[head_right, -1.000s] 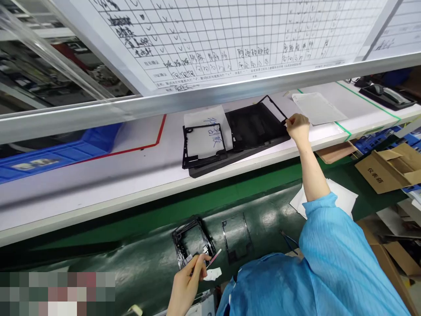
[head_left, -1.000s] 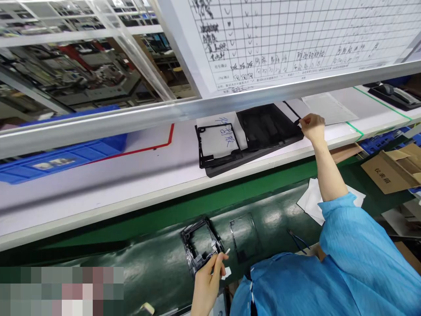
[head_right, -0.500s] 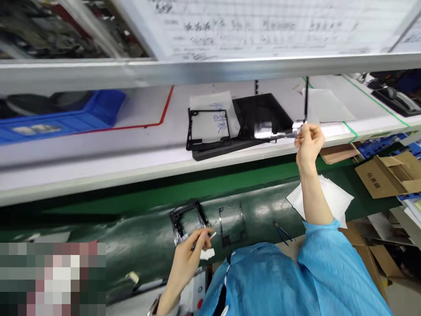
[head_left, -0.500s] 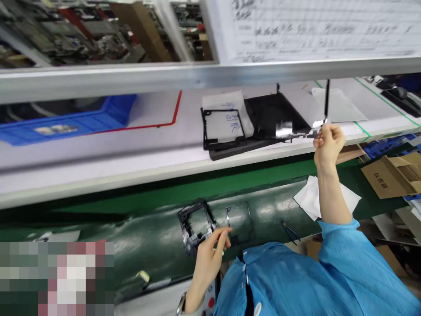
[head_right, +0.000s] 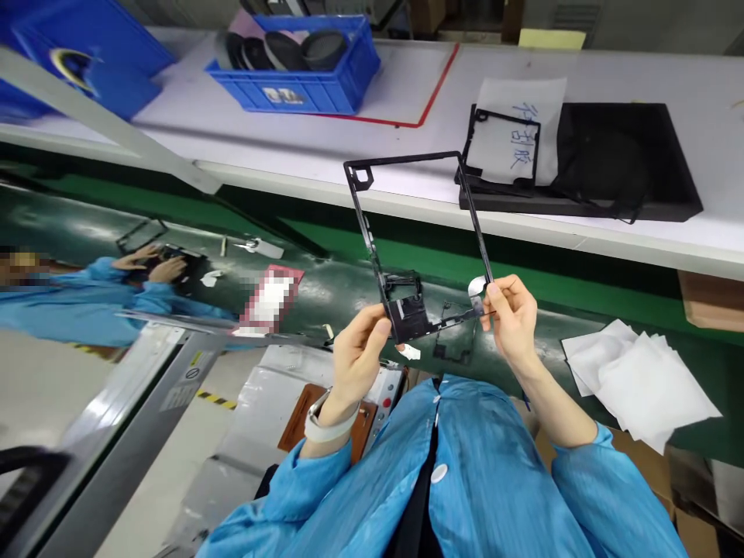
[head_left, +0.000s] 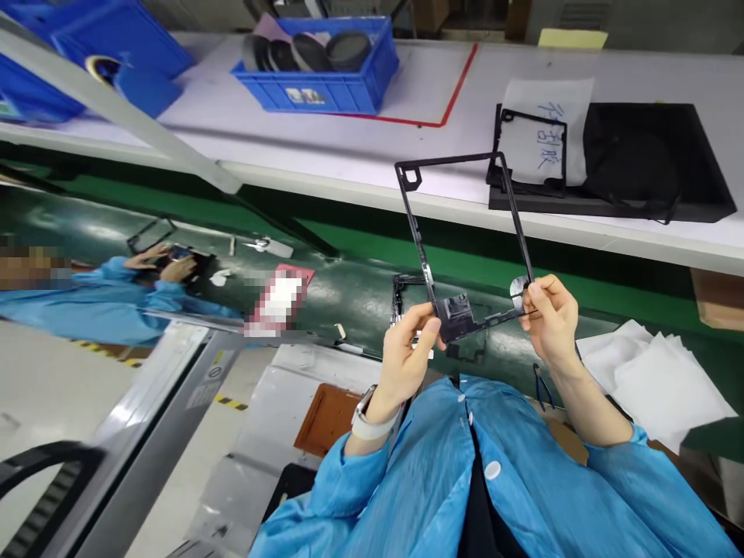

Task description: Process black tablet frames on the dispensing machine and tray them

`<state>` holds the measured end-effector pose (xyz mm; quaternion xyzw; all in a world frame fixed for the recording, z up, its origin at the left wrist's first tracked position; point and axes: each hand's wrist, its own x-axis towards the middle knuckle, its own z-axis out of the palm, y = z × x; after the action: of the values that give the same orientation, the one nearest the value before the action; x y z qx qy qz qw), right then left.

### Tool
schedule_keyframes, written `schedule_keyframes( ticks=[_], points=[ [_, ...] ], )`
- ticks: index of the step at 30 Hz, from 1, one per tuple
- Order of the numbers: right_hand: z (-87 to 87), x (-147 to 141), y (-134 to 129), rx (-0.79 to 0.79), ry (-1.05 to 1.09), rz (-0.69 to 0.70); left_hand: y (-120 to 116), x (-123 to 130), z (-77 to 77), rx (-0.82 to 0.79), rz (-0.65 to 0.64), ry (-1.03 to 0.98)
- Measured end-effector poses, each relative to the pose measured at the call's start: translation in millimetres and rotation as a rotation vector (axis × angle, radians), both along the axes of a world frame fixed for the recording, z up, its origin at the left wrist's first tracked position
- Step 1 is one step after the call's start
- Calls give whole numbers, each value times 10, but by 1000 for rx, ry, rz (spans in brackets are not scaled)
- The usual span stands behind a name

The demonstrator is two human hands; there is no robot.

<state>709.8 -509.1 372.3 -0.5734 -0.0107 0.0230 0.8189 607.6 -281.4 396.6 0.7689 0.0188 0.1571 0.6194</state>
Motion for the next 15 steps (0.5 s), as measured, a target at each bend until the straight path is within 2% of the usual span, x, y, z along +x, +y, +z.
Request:
schedule_keyframes(
  ticks=[6, 15],
  points=[
    [32, -152, 19, 2, -27, 57, 45, -171, 4, -15, 39, 2],
    [-49, -260, -65, -9, -90, 47, 34, -235, -26, 256, 38, -117]
  ],
)
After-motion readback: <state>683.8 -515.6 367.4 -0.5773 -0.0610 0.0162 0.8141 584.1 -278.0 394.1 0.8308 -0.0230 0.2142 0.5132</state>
